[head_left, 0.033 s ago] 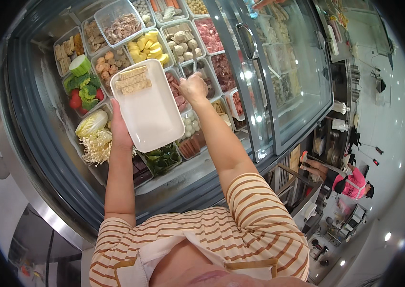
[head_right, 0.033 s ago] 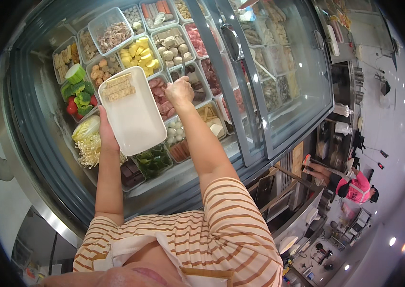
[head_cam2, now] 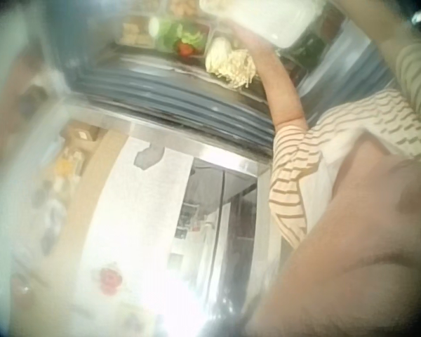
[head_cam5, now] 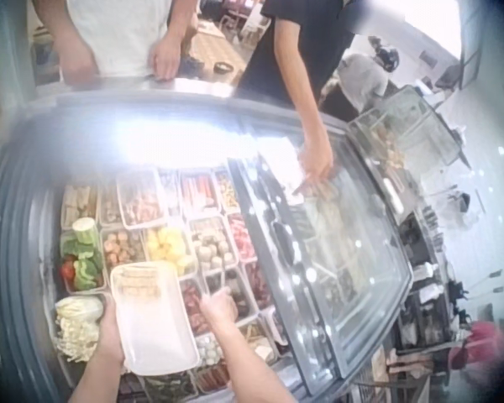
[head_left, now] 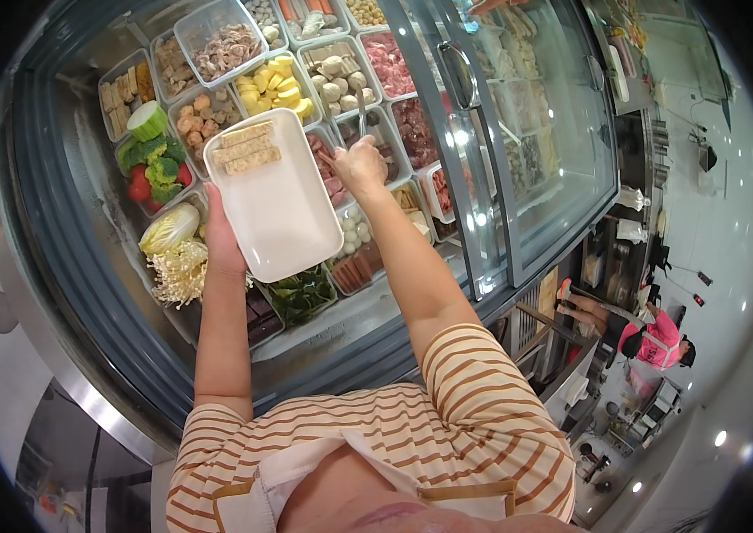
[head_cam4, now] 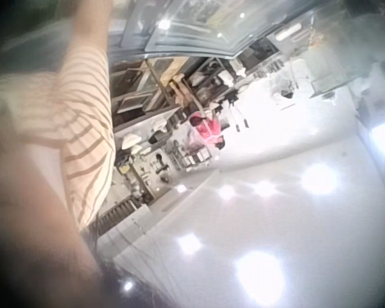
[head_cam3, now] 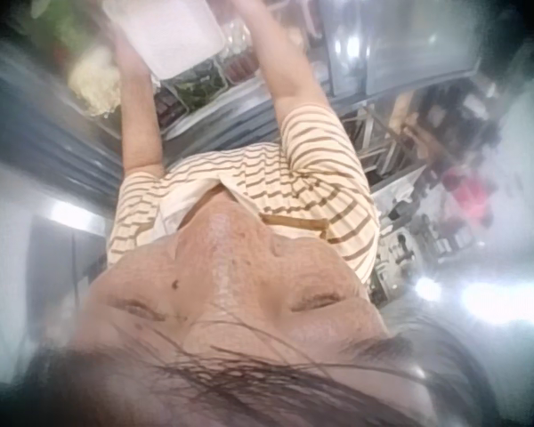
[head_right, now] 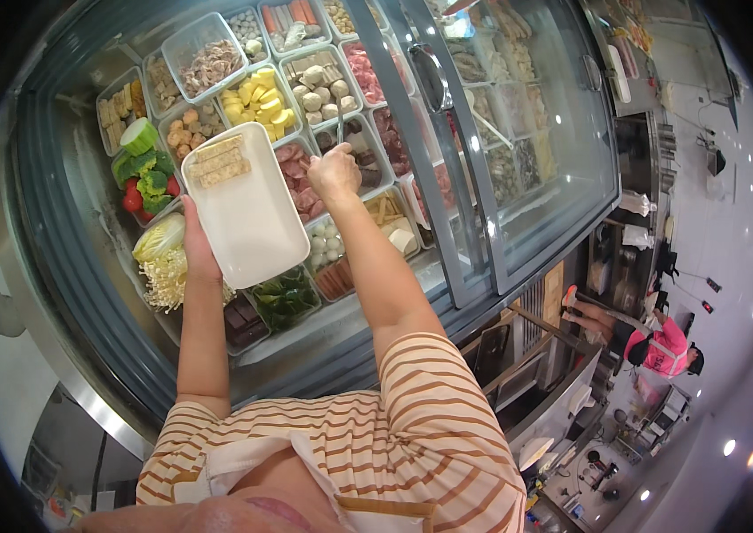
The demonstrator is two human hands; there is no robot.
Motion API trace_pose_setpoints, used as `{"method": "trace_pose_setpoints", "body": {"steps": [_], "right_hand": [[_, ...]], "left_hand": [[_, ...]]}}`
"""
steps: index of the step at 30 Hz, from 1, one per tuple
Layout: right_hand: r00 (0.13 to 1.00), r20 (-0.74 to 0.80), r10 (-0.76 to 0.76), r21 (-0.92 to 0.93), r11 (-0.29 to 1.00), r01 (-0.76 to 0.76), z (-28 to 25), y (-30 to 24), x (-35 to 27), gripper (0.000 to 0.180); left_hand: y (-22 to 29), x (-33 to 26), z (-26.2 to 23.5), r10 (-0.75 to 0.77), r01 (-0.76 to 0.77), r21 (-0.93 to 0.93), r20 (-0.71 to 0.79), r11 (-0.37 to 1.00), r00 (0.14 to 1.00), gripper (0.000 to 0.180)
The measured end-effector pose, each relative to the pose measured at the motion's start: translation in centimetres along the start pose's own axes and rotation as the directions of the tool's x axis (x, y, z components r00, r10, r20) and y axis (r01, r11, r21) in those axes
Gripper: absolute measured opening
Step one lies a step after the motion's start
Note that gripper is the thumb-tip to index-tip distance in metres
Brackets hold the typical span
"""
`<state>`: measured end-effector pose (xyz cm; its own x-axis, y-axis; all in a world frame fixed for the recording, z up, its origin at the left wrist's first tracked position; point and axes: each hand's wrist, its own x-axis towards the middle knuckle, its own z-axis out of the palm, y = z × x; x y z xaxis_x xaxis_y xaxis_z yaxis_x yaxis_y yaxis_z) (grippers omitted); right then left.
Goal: The person uses tongs to pick various food items, including sliced meat, vegetables, and fried snacks, from a refrigerated display case and places them into white rectangular trays. The person repeats this process for multiple trays, arranging the items neatly before moving them to a counter.
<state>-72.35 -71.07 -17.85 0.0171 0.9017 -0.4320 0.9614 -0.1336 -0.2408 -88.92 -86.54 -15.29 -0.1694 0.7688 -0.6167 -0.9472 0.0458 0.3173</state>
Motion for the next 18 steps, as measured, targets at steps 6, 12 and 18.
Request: {"method": "trace_pose_setpoints", "body": {"steps": [6,12,18], "right_hand": [[0.996,0.027,-0.080,0.016,0.997,0.080,-0.1,3.7,-6.0,0.050],[0.993,0.110,-0.046,-0.009,0.999,0.047,-0.2,6.5,-9.9,0.047],[0.998,0.049,-0.033,0.021,0.999,0.032,0.2,7.2,-9.1,0.047]], "left_hand": [[0.2,0.1,-1.0,0.032,-0.031,-0.022,0.021,0.999,0.999,0.064],[0.2,-0.6,-1.1,0.004,-0.001,-0.056,0.049,0.998,0.999,0.063],[0.2,-1.2,-0.8,-0.009,0.013,-0.043,0.080,0.999,0.997,0.065]]}}
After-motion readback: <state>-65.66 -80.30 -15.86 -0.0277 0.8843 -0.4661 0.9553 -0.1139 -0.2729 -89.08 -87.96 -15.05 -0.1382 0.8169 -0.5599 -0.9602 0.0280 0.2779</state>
